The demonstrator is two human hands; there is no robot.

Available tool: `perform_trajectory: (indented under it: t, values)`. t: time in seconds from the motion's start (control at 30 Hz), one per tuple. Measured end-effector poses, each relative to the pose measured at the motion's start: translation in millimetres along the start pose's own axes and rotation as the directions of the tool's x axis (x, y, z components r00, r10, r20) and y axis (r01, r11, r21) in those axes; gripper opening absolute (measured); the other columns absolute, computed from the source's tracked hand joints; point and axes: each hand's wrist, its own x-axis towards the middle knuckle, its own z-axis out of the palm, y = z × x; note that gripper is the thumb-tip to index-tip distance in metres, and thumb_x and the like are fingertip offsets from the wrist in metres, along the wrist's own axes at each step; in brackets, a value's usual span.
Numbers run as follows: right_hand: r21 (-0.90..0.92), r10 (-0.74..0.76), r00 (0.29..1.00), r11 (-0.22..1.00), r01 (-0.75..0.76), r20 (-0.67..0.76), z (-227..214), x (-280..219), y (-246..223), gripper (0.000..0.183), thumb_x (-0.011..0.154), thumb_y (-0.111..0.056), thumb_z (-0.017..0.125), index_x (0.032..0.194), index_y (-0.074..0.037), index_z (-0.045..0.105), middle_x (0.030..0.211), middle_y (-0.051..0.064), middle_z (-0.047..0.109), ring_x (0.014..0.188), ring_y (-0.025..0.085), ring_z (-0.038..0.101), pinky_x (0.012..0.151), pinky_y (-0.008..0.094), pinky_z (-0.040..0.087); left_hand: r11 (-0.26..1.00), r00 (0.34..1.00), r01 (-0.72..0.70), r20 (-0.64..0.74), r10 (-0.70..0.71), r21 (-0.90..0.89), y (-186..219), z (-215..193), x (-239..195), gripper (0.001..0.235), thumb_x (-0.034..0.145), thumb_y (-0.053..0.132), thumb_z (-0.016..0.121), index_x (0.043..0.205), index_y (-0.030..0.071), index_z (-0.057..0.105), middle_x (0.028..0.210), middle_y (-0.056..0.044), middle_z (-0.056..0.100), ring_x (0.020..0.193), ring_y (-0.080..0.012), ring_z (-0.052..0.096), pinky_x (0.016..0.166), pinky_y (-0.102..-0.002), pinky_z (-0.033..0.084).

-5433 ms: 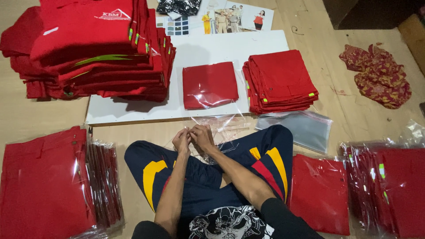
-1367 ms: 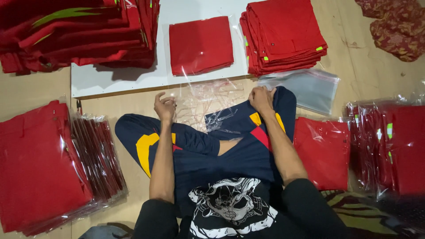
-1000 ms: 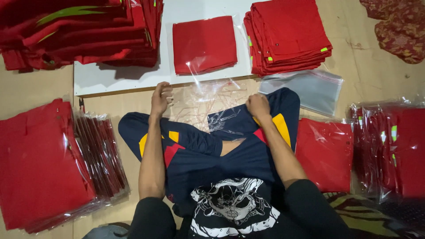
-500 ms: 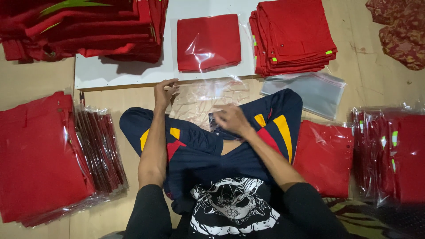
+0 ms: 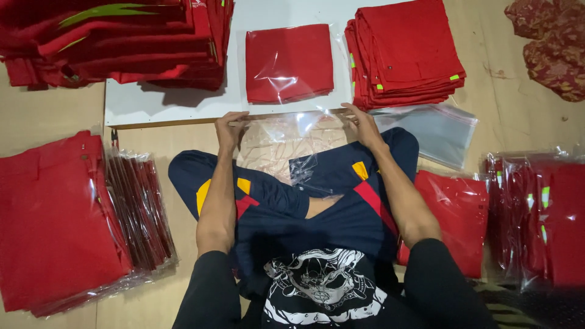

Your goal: The person places a folded red garment into a clear plastic bag and then places another folded red garment on top of it.

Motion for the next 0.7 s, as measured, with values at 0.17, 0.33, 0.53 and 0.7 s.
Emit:
perform_trajectory:
  t: [0.17,0.33,0.53,0.7]
  values:
    - [0.004,-0.154,0.97,0.988,0.157,-0.187,27.8,17.3,26.6,0.05,0.092,0.003,0.07,0.135,-0.022,0.07,0.114,0.013,0.073,0.1,0.038,0.07,0.08,0.045,0.06,1.0,0.999,0.003,-0.053,-0.004,-0.02,3.7,2.8,2.6,0.034,0.079,-0.009,0.084,0.099,0.018,0.084,0.094,-0.009,0.077,0.086,-0.0198,0.07,0.083,-0.035,0.056]
    - [-0.043,-0.153,0.95,0.988,0.146,-0.271,32.6,15.4,63.7,0.043,0.099,0.002,0.065,0.133,-0.023,0.072,0.112,0.009,0.07,0.093,0.034,0.07,0.083,0.044,0.06,0.999,0.997,-0.018,-0.07,0.02,0.034,-5.2,-2.8,4.4,0.025,0.079,-0.004,0.086,0.094,0.016,0.084,0.099,-0.01,0.076,0.087,-0.0247,0.07,0.078,-0.035,0.057]
    - [-0.29,-0.353,0.876,0.92,0.263,-0.329,18.4,19.1,44.2,0.034,0.103,-0.011,0.067,0.135,-0.022,0.072,0.109,0.004,0.057,0.088,0.03,0.063,0.08,0.042,0.057,0.956,0.979,-0.204,0.036,0.201,0.209,30.1,-14.5,4.5,0.029,0.076,-0.01,0.082,0.1,0.006,0.08,0.115,-0.016,0.068,0.104,-0.037,0.062,0.09,-0.045,0.056]
    - [-0.433,-0.491,0.843,0.823,0.367,-0.221,9.9,23.0,35.2,0.038,0.093,-0.007,0.073,0.131,-0.01,0.07,0.124,0.014,0.059,0.105,0.035,0.064,0.089,0.043,0.054,0.866,0.961,-0.276,0.147,0.236,0.417,12.2,-13.7,12.3,0.033,0.077,-0.006,0.085,0.105,0.01,0.078,0.117,-0.006,0.069,0.115,-0.03,0.064,0.093,-0.042,0.057]
